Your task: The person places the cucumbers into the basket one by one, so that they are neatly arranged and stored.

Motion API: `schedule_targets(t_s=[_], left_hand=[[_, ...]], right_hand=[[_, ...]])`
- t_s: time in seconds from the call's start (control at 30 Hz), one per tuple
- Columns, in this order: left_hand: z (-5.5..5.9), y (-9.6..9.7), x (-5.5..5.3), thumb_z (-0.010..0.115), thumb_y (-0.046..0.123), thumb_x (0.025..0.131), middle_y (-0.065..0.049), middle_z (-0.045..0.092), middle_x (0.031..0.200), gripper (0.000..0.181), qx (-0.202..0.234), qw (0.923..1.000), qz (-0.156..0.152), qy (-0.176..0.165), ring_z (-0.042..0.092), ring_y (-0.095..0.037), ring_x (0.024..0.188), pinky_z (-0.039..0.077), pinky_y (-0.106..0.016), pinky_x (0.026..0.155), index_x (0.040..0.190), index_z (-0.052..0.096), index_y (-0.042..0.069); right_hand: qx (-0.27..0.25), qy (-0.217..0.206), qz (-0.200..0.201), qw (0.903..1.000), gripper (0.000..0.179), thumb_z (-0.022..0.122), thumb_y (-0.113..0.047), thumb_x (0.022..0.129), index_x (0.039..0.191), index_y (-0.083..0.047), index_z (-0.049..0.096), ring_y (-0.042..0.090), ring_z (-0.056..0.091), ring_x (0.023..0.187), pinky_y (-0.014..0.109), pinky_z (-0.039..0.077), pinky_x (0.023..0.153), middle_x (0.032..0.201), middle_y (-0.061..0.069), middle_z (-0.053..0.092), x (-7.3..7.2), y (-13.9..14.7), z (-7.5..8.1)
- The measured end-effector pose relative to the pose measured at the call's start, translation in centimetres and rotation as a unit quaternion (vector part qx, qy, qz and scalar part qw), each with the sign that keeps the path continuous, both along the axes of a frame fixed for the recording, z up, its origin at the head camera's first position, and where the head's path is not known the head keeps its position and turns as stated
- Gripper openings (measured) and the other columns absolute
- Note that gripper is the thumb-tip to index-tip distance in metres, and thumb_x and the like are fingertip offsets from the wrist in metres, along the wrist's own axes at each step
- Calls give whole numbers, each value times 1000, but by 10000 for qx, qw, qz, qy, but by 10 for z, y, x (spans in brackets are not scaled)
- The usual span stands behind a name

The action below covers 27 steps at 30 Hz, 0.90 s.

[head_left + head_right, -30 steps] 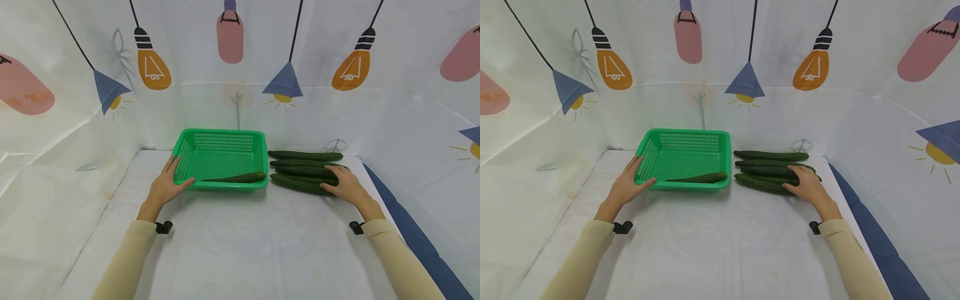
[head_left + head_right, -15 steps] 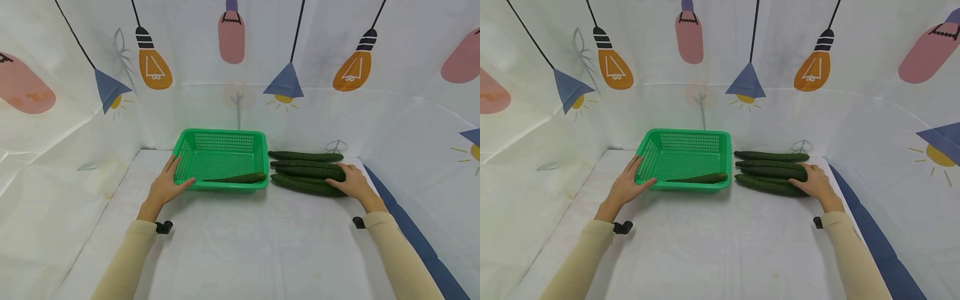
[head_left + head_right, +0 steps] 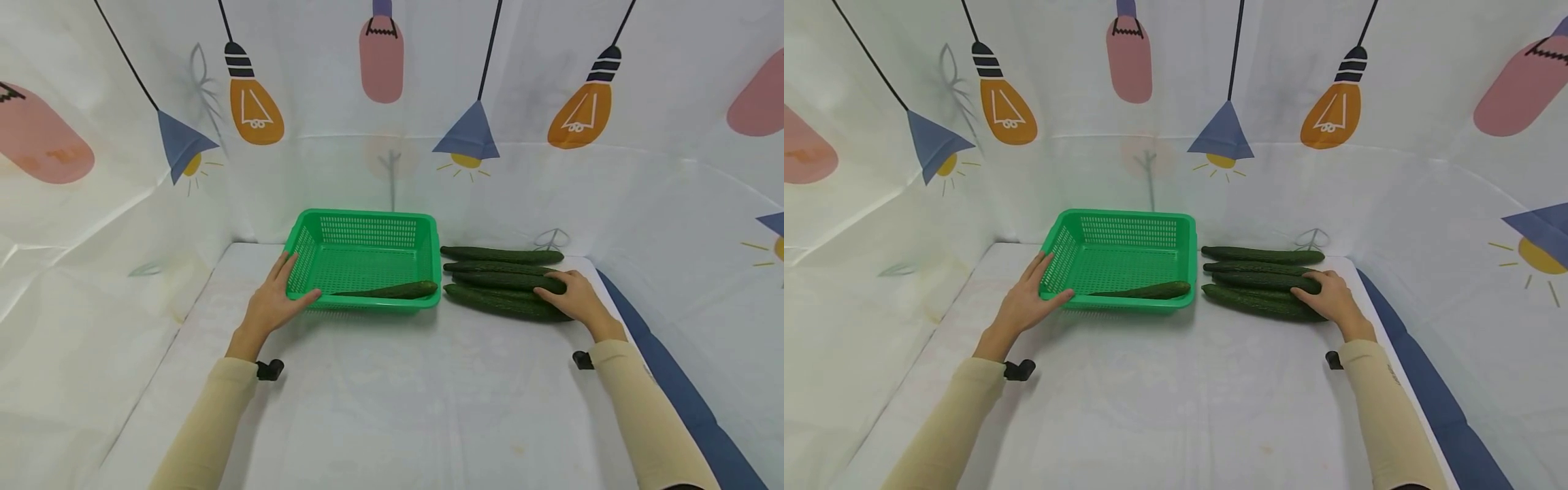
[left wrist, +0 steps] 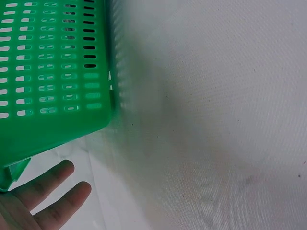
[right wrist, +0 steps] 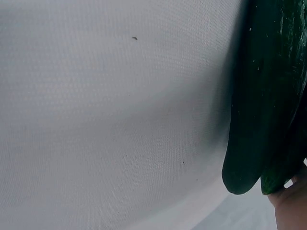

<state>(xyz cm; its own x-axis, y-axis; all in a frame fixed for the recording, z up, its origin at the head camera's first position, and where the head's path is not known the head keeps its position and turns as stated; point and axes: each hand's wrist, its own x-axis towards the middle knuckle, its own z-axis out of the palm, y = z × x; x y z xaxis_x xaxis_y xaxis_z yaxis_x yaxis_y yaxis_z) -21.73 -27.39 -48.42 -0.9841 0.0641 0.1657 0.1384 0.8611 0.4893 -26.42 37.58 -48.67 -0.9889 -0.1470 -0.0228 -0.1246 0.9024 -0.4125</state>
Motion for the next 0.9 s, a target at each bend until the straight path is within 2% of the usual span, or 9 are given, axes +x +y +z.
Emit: schedule_targets(t_s=[0.2, 0.47, 0.53, 0.73, 0.9], left_hand=[[2, 0, -1, 62, 73, 88, -5, 12, 174, 102, -16, 10000, -5, -7, 60, -52, 122, 54, -55, 69, 166, 20, 23], [0, -1, -1, 60, 74, 88, -5, 11, 175, 101, -47, 10000, 15, -43, 61, -52, 119, 51, -46, 61, 167, 14, 30], [-1, -1, -1, 61, 74, 88, -5, 11, 175, 101, -42, 10000, 16, -24, 62, -52, 119, 50, -44, 59, 167, 16, 28], [0, 1, 0, 61, 73, 89, -5, 11, 174, 101, 19, 10000, -4, -11, 58, -53, 124, 50, -45, 58, 167, 19, 24], [2, 2, 1, 60, 73, 89, -4, 11, 175, 101, -17, 10000, 5, -37, 57, -52, 128, 51, -46, 60, 167, 15, 28]], right_hand=[[42, -12, 68, 10000, 76, 60, -54, 100, 145, 6, 49, 63, 38, 132, 78, 32, 104, 146, 45, 38, -1, -1, 1], [-34, -123, 60, 9999, 76, 60, -53, 100, 145, 7, 48, 62, 38, 133, 76, 33, 106, 148, 44, 38, -1, -1, 0], [-34, -156, 76, 9998, 75, 60, -52, 101, 145, 7, 48, 62, 38, 133, 76, 34, 105, 148, 44, 38, 0, -1, 2], [-45, -243, 86, 9997, 74, 61, -51, 100, 144, 9, 49, 62, 36, 135, 75, 33, 107, 149, 43, 38, 2, -2, 6], [-128, -295, -7, 9995, 77, 61, -54, 100, 144, 8, 49, 61, 37, 136, 75, 34, 107, 151, 41, 38, 3, -2, 4]])
